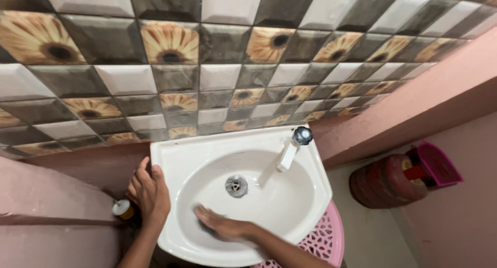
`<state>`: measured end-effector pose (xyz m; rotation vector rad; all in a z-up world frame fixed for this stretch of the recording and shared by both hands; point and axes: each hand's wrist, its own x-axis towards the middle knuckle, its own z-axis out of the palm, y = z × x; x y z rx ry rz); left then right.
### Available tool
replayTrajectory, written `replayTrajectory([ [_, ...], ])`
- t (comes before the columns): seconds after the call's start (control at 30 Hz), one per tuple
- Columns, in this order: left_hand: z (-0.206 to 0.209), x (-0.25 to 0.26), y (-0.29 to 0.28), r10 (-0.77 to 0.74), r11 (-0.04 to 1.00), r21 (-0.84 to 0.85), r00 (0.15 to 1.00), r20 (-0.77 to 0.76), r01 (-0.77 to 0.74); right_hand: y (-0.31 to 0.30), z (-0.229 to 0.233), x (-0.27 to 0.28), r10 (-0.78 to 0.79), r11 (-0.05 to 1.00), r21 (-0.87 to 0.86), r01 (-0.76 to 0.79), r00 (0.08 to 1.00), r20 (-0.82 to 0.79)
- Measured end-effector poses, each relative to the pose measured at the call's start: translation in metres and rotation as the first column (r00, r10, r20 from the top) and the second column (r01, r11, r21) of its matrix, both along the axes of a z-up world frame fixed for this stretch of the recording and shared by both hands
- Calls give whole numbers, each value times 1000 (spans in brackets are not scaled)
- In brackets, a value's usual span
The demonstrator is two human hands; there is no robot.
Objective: The person scrubs a white bathroom sink using a metal scouring pad while water runs from the faucet. They clean the basin, the drain area, and the faucet fixture repeatedly.
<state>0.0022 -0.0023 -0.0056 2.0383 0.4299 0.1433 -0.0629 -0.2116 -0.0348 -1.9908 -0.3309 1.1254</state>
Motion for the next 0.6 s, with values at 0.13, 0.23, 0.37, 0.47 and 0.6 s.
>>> replayTrajectory([
  [0.13, -5, -4, -3, 23, 997, 73, 1000, 13, -24, -118, 32, 12, 250, 835, -512, -201, 968, 28],
  [0.23, -6, -1, -1, 19, 995, 94, 999, 25, -22, -182, 45, 7, 382, 598, -785, -163, 919, 99],
  [0.37, -7, -1, -1, 17, 993, 120, 999, 44, -22, -135, 23, -19, 313, 768, -622, -151, 937, 159],
  [0.47, -6, -2, -1, 20, 993, 119, 1000, 10, -21, -33, 40, -53, 2, 978, -206, 35, 984, 178],
  [0.6, -6, -1, -1, 25, 993, 116, 1000, 18, -27, 2, 96, -76, -134, 989, -57, 139, 987, 88],
])
